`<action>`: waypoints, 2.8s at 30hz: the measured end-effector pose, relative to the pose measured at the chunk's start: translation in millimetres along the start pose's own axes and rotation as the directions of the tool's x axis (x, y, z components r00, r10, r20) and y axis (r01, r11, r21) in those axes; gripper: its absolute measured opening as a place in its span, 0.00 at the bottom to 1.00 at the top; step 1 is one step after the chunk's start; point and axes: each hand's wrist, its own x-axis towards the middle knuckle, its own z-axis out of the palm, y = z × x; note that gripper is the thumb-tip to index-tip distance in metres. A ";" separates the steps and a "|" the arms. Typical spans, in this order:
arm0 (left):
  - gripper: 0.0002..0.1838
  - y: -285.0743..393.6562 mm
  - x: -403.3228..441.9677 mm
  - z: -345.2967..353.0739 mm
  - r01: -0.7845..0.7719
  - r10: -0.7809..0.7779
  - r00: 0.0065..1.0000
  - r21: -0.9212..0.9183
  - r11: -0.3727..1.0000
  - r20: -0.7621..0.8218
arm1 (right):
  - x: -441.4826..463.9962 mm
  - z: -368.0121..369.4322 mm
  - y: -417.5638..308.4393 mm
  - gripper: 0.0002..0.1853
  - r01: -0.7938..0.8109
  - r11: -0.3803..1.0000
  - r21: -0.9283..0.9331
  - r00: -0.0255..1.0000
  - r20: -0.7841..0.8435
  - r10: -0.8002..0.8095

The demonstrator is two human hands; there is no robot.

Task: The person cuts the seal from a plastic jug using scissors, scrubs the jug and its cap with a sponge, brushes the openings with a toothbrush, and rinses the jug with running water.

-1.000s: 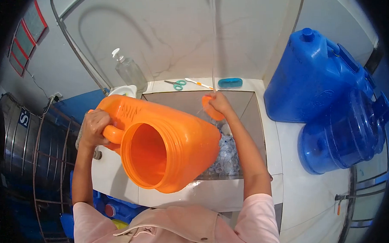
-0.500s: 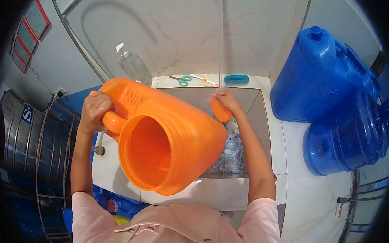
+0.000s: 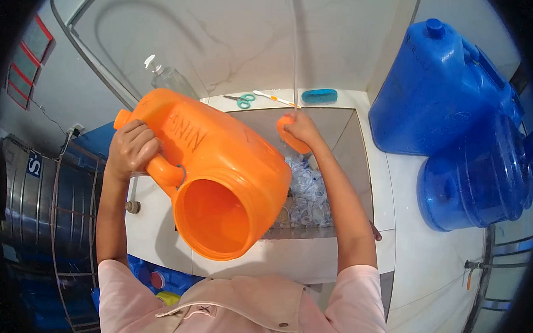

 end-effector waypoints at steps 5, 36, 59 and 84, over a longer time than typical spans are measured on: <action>0.13 -5.8 -2.4 -1.4 0.021 -0.022 0.999 -0.028 0.999 -0.030 | -5.8 -0.1 -10.4 0.17 -0.058 0.998 0.036 0.998 0.017 0.057; 0.07 51.0 6.5 120.8 0.117 -0.113 0.992 -0.065 0.991 0.061 | -167.1 -127.5 -53.6 0.23 0.064 0.800 0.597 0.907 -0.370 0.204; 0.07 109.0 -9.7 177.9 0.531 -0.273 0.795 -0.404 0.745 0.541 | -156.6 -18.0 -97.1 0.49 0.725 0.394 -0.565 0.686 0.644 -0.339; 0.18 211.2 14.5 151.0 0.809 -0.856 0.516 -0.310 0.499 -0.032 | -165.5 24.7 -89.1 0.45 -0.176 0.619 -0.766 0.954 -0.289 -0.086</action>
